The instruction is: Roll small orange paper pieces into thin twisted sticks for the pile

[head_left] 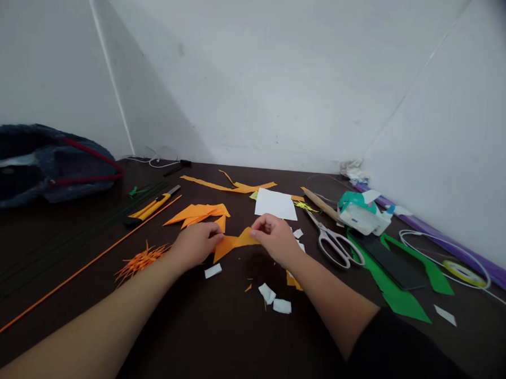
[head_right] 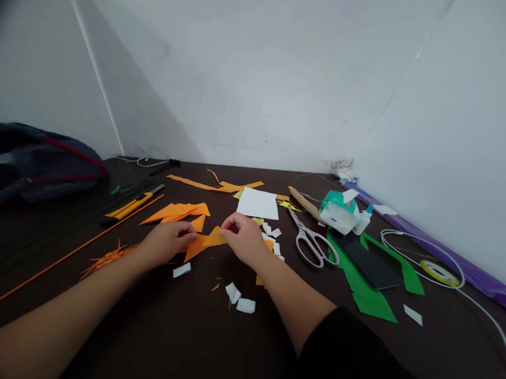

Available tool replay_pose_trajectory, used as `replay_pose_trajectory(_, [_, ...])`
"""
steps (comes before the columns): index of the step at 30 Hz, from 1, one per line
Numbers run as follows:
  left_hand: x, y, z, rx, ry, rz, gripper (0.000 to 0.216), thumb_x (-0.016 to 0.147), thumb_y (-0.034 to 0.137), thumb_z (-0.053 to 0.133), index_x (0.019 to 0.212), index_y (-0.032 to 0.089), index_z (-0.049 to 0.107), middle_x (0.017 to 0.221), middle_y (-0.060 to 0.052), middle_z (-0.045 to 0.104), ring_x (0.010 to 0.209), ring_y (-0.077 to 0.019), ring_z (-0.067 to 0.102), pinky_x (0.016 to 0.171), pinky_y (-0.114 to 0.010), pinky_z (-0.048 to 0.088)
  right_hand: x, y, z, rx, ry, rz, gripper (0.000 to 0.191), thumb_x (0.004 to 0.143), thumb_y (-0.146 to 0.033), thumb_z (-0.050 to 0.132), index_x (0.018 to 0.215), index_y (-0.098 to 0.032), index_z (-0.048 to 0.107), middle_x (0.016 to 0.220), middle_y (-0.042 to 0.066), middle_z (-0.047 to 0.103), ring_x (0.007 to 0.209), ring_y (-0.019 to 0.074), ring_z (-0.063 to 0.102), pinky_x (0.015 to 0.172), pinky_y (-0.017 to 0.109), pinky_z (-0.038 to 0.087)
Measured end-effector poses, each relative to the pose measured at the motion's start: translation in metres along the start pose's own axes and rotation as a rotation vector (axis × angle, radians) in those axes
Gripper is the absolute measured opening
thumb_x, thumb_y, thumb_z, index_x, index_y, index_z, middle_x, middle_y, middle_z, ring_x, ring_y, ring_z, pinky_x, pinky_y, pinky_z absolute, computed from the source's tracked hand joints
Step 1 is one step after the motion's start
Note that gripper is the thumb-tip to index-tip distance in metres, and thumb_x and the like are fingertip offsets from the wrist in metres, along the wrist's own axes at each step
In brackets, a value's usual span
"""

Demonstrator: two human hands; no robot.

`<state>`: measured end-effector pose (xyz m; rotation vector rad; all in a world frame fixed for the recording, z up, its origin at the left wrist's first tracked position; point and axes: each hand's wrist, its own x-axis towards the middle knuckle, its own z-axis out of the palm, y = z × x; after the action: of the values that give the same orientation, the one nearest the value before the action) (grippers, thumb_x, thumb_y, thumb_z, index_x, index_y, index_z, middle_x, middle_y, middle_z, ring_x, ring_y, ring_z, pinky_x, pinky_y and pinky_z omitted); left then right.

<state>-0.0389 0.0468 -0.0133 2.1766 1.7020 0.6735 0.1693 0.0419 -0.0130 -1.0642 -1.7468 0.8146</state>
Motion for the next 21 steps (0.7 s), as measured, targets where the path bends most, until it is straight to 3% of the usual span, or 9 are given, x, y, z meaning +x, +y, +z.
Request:
replay_pose_trajectory(3, [0.001, 0.001, -0.003, 0.009, 0.087, 0.044, 0.021, 0.074, 0.035, 0.049, 0.08, 0.022, 0.064, 0.084, -0.004, 0.064, 0.078, -0.0213, 0.056, 0.068, -0.031, 0.038, 0.004, 0.004, -0.001, 0.107, 0.023, 0.122, 0.007, 0.07, -0.022, 0.057, 0.069, -0.02, 0.051, 0.058, -0.004, 0.051, 0.053, 0.0103, 0.044, 0.051, 0.024, 0.035])
replay_pose_trajectory(5, [-0.004, 0.01, -0.003, -0.188, 0.082, 0.055, 0.026, 0.075, 0.037, 0.049, 0.089, 0.02, 0.061, 0.092, -0.005, 0.063, 0.082, -0.0205, 0.056, 0.072, -0.031, 0.04, 0.003, 0.002, 0.001, 0.144, 0.028, 0.12, 0.008, 0.069, -0.022, 0.058, 0.069, -0.02, 0.051, 0.059, -0.004, 0.051, 0.054, 0.0099, 0.045, 0.052, 0.024, 0.035])
replay_pose_trajectory(7, [-0.01, 0.022, -0.001, -0.434, -0.006, 0.054, 0.03, 0.075, 0.04, 0.05, 0.095, 0.018, 0.058, 0.093, -0.005, 0.062, 0.08, -0.0186, 0.056, 0.07, -0.029, 0.042, 0.001, -0.002, 0.005, 0.165, 0.002, 0.102, 0.008, 0.069, -0.023, 0.059, 0.07, -0.02, 0.052, 0.061, -0.004, 0.053, 0.055, 0.0098, 0.046, 0.054, 0.024, 0.036])
replay_pose_trajectory(11, [-0.018, 0.036, 0.005, -0.442, -0.073, 0.037, 0.02, 0.071, 0.037, 0.055, 0.07, 0.018, 0.056, 0.062, 0.002, 0.054, 0.057, -0.0133, 0.048, 0.053, -0.024, 0.036, 0.003, -0.003, 0.001, 0.168, -0.028, 0.043, 0.006, 0.074, -0.024, 0.055, 0.079, -0.02, 0.054, 0.072, -0.001, 0.058, 0.065, 0.0116, 0.053, 0.062, 0.026, 0.042])
replay_pose_trajectory(14, [-0.018, 0.033, 0.005, -0.443, -0.01, -0.031, 0.018, 0.069, 0.034, 0.056, 0.063, 0.018, 0.052, 0.057, 0.003, 0.052, 0.054, -0.012, 0.045, 0.05, -0.023, 0.034, 0.01, 0.008, -0.013, -0.09, 0.002, -0.015, 0.013, 0.076, -0.021, 0.052, 0.087, -0.02, 0.058, 0.083, 0.003, 0.061, 0.073, 0.0143, 0.055, 0.07, 0.031, 0.043])
replay_pose_trajectory(18, [-0.015, 0.025, 0.004, -0.527, 0.086, -0.135, 0.017, 0.064, 0.03, 0.059, 0.061, 0.018, 0.047, 0.058, 0.003, 0.054, 0.054, -0.0124, 0.049, 0.05, -0.023, 0.035, 0.015, 0.025, -0.025, -0.652, -0.152, -0.265, 0.019, 0.065, -0.008, 0.058, 0.076, -0.021, 0.065, 0.086, 0.005, 0.061, 0.084, 0.0202, 0.05, 0.075, 0.036, 0.04])
replay_pose_trajectory(21, [-0.015, 0.024, 0.004, -0.562, 0.096, -0.149, 0.017, 0.063, 0.026, 0.059, 0.059, 0.018, 0.044, 0.056, 0.003, 0.053, 0.059, -0.014, 0.055, 0.052, -0.023, 0.038, 0.014, 0.029, -0.022, -0.765, -0.175, -0.296, 0.02, 0.06, -0.005, 0.06, 0.071, -0.021, 0.066, 0.085, 0.006, 0.06, 0.083, 0.0216, 0.049, 0.074, 0.036, 0.038])
